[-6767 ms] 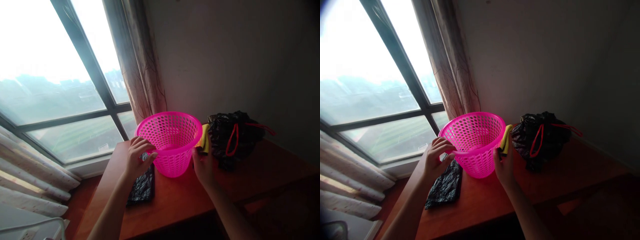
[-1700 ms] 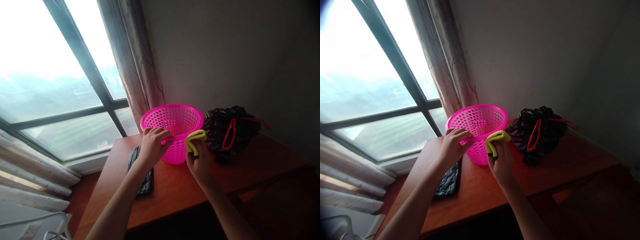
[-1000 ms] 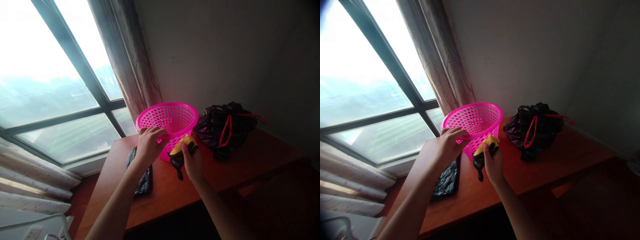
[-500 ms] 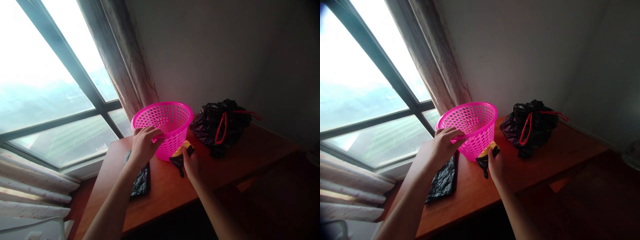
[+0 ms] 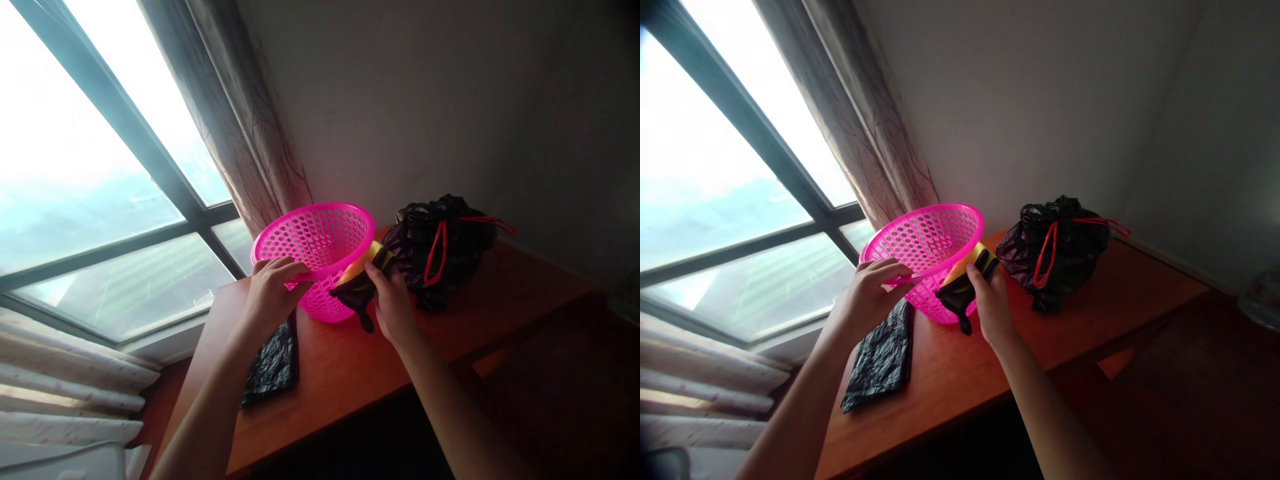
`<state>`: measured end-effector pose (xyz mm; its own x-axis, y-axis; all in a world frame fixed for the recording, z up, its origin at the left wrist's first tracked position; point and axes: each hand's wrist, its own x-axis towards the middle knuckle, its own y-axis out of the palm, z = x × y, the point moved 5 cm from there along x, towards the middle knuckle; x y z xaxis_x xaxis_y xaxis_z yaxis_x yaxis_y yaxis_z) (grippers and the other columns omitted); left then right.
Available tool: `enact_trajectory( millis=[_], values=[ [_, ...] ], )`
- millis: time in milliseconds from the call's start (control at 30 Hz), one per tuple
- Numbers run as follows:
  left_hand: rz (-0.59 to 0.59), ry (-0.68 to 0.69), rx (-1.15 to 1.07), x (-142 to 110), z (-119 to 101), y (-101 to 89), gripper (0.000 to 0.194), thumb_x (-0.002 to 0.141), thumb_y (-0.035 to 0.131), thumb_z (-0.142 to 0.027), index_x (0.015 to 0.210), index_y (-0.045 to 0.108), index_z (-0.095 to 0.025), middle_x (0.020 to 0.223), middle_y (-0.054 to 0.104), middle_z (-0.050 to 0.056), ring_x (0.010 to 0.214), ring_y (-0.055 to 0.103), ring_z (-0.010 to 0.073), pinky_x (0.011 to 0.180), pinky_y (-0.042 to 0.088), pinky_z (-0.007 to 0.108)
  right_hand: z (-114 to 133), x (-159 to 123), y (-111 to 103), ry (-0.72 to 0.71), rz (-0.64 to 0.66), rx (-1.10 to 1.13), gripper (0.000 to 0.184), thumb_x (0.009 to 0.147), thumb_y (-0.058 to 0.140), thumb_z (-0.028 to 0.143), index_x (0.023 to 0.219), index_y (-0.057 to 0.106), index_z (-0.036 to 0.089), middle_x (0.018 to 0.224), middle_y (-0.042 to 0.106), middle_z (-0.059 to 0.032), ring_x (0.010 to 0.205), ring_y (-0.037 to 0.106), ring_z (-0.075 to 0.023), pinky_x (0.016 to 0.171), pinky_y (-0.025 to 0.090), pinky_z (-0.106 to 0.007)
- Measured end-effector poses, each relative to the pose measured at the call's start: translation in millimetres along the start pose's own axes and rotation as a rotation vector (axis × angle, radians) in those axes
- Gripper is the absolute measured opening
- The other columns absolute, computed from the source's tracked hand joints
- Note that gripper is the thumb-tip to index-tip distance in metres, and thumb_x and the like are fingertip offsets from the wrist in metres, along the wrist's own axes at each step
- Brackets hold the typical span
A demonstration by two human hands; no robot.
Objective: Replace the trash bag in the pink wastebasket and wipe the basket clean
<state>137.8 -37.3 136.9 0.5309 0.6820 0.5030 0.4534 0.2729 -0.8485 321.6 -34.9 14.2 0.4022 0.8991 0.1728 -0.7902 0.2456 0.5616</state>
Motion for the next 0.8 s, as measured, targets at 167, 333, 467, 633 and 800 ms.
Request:
enact_trajectory(
  millis=[167, 333, 467, 633, 800],
  values=[
    [-0.012, 0.037, -0.002, -5, 7, -2.3, 0.015, 0.089, 0.064, -0.036, 0.085, 0.068, -0.023, 0.085, 0.072, 0.002, 0.082, 0.066, 0.02, 0.088, 0.042, 0.039, -27, -1, -18, 0.121, -0.156, 0.032, 0.043, 0.076, 0.07, 0.042, 0.112, 0.064, 0.019, 0.099, 0.073, -0.0043, 0.09, 0.071, -0.0243, 0.074, 0.059, -0.034],
    [0.016, 0.12, -0.041, -7, 25, -4.0, 0.011, 0.088, 0.065, -0.032, 0.085, 0.069, -0.023, 0.081, 0.071, 0.001, 0.077, 0.065, 0.0173, 0.086, 0.044, 0.035, -97, -30, -50, 0.404, -0.276, 0.077, 0.041, 0.066, 0.076, 0.036, 0.102, 0.065, 0.019, 0.084, 0.074, -0.0015, 0.078, 0.072, -0.023, 0.067, 0.059, -0.031],
    [0.119, 0.198, -0.027, -7, 36, -11.3, 0.01, 0.089, 0.064, -0.031, 0.09, 0.071, -0.024, 0.088, 0.073, 0.001, 0.086, 0.067, 0.018, 0.101, 0.04, 0.04, -114, -48, -58, 0.509, -0.3, 0.144, 0.042, 0.063, 0.079, 0.036, 0.099, 0.064, 0.019, 0.082, 0.075, -0.0019, 0.076, 0.073, -0.0238, 0.065, 0.059, -0.033],
    [0.149, 0.24, -0.029, -2, 35, -22.1, 0.023, 0.085, 0.07, -0.038, 0.106, 0.071, -0.027, 0.106, 0.074, 0.002, 0.104, 0.066, 0.0213, 0.112, 0.034, 0.046, -99, -40, -52, 0.456, -0.26, 0.132, 0.043, 0.066, 0.079, 0.039, 0.101, 0.065, 0.019, 0.084, 0.076, -0.0028, 0.078, 0.073, -0.025, 0.067, 0.06, -0.034],
    [0.096, 0.18, 0.047, 17, -5, -7.5, 0.036, 0.095, 0.055, -0.045, 0.122, 0.066, -0.022, 0.115, 0.071, 0.009, 0.108, 0.064, 0.0252, 0.093, 0.05, 0.042, -92, -39, -43, 0.453, -0.268, 0.153, 0.047, 0.065, 0.08, 0.036, 0.106, 0.065, 0.019, 0.089, 0.076, -0.0036, 0.081, 0.074, -0.0243, 0.071, 0.06, -0.033]
  ],
)
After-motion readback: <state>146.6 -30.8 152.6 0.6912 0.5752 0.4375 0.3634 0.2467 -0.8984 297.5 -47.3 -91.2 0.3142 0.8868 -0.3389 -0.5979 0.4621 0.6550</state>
